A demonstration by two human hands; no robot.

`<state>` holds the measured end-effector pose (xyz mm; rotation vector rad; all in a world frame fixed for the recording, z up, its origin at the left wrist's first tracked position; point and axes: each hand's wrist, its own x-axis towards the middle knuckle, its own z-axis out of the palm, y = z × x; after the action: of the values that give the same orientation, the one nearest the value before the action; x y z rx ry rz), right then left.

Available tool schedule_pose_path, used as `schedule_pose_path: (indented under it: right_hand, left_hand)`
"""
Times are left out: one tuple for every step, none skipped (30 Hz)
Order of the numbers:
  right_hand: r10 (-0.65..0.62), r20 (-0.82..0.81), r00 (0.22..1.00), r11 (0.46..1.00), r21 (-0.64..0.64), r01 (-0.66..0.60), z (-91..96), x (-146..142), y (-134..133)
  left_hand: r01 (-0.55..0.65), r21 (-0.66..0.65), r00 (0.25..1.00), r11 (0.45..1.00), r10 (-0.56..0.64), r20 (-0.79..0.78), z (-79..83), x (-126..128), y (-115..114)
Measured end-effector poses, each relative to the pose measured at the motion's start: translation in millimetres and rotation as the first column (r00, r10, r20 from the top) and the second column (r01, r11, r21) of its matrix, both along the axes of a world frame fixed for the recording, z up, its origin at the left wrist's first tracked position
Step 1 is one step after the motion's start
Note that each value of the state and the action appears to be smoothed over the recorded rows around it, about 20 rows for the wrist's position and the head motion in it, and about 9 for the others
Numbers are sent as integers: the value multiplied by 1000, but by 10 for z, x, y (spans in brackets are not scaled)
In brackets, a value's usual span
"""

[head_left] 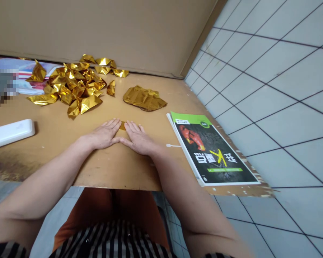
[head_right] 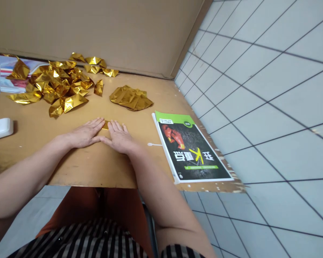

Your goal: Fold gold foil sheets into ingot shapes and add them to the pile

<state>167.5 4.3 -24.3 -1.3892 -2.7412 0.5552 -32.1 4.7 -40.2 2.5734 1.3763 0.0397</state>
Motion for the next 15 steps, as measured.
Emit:
schedule_pose_path:
  right_hand:
    - [2, 8, 1000, 1000, 5, -2, 8, 16, 4]
    - [3, 18, 1000, 1000, 11, -3, 19, 30, 8]
    - [3, 28, 1000, 1000, 20, -4, 33, 41, 14]
    - [4, 39, 999, 999, 32, -5, 46, 48, 20]
    - [5, 50, 999, 999, 45, -7, 59, 54, 28]
    - [4, 59, 998, 998, 59, -7, 70, 58, 37]
    - [1, 65, 998, 997, 77, -6, 79, 62, 46]
    - [-2, 67, 998, 995, 95, -4, 85, 66, 56]
    - [-5, 66, 998, 994, 111, -2, 90, 70, 66]
    - [-10, 64, 998, 992, 122, 3, 93, 74, 75]
    - [-18, 61, 998, 991, 131, 10, 96, 78, 84]
    - [-25, 60, 998, 991, 136, 17, 98, 81, 91]
    - [-31, 57, 998, 990, 139, 23, 100, 82, 96]
    - [-38, 54, 998, 989, 143, 30, 102, 82, 100]
    - [-43, 48, 998, 988, 149, 36, 104, 79, 102]
  left_hand:
    - [-4, -1, 1000, 1000, 4, 4, 1, -2, 1]
    - [-10, -6, 1000, 1000, 10, 6, 3, 0, 3]
    - [-17, -13, 1000, 1000, 17, 9, 6, 4, 5]
    - [-23, -17, 1000, 1000, 23, 14, 8, 8, 8]
    - [-26, -17, 999, 1000, 27, 21, 9, 12, 11]
    - [-28, -11, 999, 1000, 28, 30, 8, 15, 16]
    - [-28, -3, 999, 1000, 28, 40, 6, 15, 20]
    - [-28, 5, 998, 1000, 28, 50, 2, 13, 25]
    - [-29, 11, 998, 1000, 28, 57, -3, 10, 29]
    - [-30, 12, 998, 999, 29, 61, -8, 6, 33]
    - [-31, 10, 997, 999, 30, 64, -12, 2, 35]
    - [-32, 7, 997, 999, 31, 66, -15, -2, 37]
    - [-33, 4, 997, 999, 33, 69, -17, -5, 37]
    - [-35, 2, 997, 999, 35, 73, -18, -7, 36]
    - [-38, 1, 996, 999, 38, 78, -17, -7, 35]
